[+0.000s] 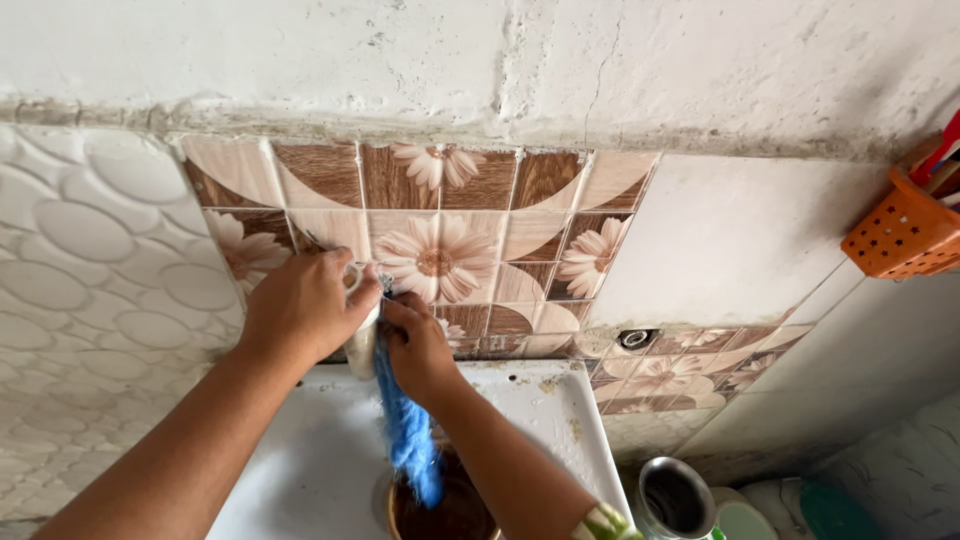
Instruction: The person wipes a white wall-mounted sink and the surrounding tiled wall with a blue cloth. They repeatedly dip the cloth into a brown plastic jug to wet it, then scrub the sink basin, faucet, and wall tiles above the sink.
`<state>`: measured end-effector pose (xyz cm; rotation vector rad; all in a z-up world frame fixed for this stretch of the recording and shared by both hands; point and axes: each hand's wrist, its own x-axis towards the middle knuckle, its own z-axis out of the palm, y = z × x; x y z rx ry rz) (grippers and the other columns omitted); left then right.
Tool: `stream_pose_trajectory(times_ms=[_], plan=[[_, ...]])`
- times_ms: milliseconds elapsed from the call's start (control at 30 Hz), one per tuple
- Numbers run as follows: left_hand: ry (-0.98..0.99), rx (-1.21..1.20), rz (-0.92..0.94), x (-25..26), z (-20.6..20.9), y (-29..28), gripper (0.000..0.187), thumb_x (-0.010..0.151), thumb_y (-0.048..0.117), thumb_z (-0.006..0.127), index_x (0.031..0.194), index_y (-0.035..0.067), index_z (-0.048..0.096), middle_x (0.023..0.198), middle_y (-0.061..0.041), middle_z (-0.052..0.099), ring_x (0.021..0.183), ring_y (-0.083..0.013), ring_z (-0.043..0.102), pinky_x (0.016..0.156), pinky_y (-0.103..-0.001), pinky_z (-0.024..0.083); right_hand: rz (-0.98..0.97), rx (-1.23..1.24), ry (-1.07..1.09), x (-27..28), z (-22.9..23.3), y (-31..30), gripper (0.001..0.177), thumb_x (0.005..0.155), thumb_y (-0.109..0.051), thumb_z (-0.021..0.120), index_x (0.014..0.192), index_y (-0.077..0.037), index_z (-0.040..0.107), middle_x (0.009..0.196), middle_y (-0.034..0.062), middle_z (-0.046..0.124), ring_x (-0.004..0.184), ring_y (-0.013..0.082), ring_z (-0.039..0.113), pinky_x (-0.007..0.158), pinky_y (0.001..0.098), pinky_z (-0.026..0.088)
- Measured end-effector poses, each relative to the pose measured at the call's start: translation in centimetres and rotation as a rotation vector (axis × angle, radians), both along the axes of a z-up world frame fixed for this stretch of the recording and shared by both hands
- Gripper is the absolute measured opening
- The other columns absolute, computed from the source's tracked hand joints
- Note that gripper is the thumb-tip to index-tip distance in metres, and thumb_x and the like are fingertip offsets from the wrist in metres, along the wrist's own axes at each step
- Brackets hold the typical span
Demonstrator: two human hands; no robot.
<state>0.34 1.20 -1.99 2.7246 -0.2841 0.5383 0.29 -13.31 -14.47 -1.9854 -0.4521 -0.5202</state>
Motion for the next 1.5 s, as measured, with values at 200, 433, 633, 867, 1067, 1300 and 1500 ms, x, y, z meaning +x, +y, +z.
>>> stream_pose_trajectory(times_ms=[200, 433, 633, 867, 1067, 1300, 1500], plan=[[0.045, 0.021, 0.033, 0.1, 0.2, -0.1, 0.047, 0.093, 0.048, 0.058, 0.111, 0.007, 0.073, 0.083, -0.019, 0.075, 0.083, -0.0363, 0.074, 0.074, -0.050, 0.060, 0.038, 0.144, 0.285, 0.0, 0.6, -0.5, 0.033, 0.097, -0.005, 0.056, 0.129, -0.003, 0.062, 0.121, 0.0156, 0.064, 0.114, 0.0317, 0.064, 0.100, 0.0369, 0.047], [-0.112, 0.023, 0.011, 0.2, -0.3, 0.1, 0.045, 0.090, 0.046, 0.061, 0.101, 0.004, 0.073, 0.084, -0.018, 0.075, 0.081, -0.0368, 0.073, 0.069, -0.051, 0.059, -0.006, 0.025, 0.151, 0.7, 0.5, -0.2, 0.038, 0.092, -0.002, 0.055, 0.129, -0.003, 0.064, 0.128, 0.0168, 0.063, 0.118, 0.0343, 0.062, 0.103, 0.0392, 0.047], [-0.057, 0.003, 0.018, 0.2, -1.0, 0.0, 0.047, 0.094, 0.049, 0.059, 0.095, 0.004, 0.072, 0.085, -0.016, 0.075, 0.078, -0.0346, 0.075, 0.070, -0.050, 0.061, 0.019, -0.227, 0.159, -0.8, -3.9, -5.9, 0.026, 0.095, -0.008, 0.058, 0.117, -0.002, 0.071, 0.116, 0.0193, 0.069, 0.110, 0.0347, 0.067, 0.098, 0.0397, 0.050], [-0.264, 0.018, 0.044, -2.1, -2.7, -0.1, 0.072, 0.094, 0.050, 0.068, 0.130, -0.011, 0.053, 0.081, -0.020, 0.074, 0.067, -0.0345, 0.074, 0.056, -0.043, 0.060, -0.232, 0.150, 0.469, -3.3, -1.1, -12.8, 0.036, 0.100, -0.015, 0.059, 0.135, -0.011, 0.063, 0.113, 0.0145, 0.072, 0.091, 0.0270, 0.066, 0.080, 0.0389, 0.051], [-0.404, -0.098, -0.278, -4.5, -4.0, -2.6, 0.057, 0.089, 0.026, 0.072, 0.135, -0.002, 0.052, 0.117, -0.021, 0.072, 0.082, -0.0282, 0.075, 0.069, -0.039, 0.062, -0.014, 0.958, 0.531, -5.4, 3.4, -13.9, 0.033, 0.101, -0.012, 0.055, 0.134, -0.014, 0.061, 0.106, 0.0075, 0.069, 0.091, 0.0203, 0.066, 0.084, 0.0385, 0.056], [0.273, -0.409, -0.604, -5.0, -6.9, -8.6, 0.090, 0.063, 0.039, 0.093, 0.134, 0.004, 0.050, 0.119, -0.017, 0.068, 0.108, -0.0297, 0.070, 0.094, -0.043, 0.056, 0.187, 1.361, 0.427, -5.3, 7.1, -13.1, 0.029, 0.103, -0.011, 0.048, 0.131, -0.016, 0.054, 0.116, 0.0085, 0.061, 0.106, 0.0261, 0.061, 0.093, 0.0530, 0.056], [0.410, -0.368, -0.437, -2.7, -10.4, -9.0, 0.063, 0.069, 0.035, 0.082, 0.125, 0.009, 0.068, 0.107, -0.013, 0.081, 0.098, -0.0262, 0.078, 0.096, -0.040, 0.058, -0.147, 1.179, 0.693, -6.1, 4.7, -16.2, 0.031, 0.103, -0.010, 0.047, 0.132, -0.017, 0.046, 0.123, 0.0122, 0.059, 0.115, 0.0324, 0.060, 0.100, 0.0580, 0.053]])
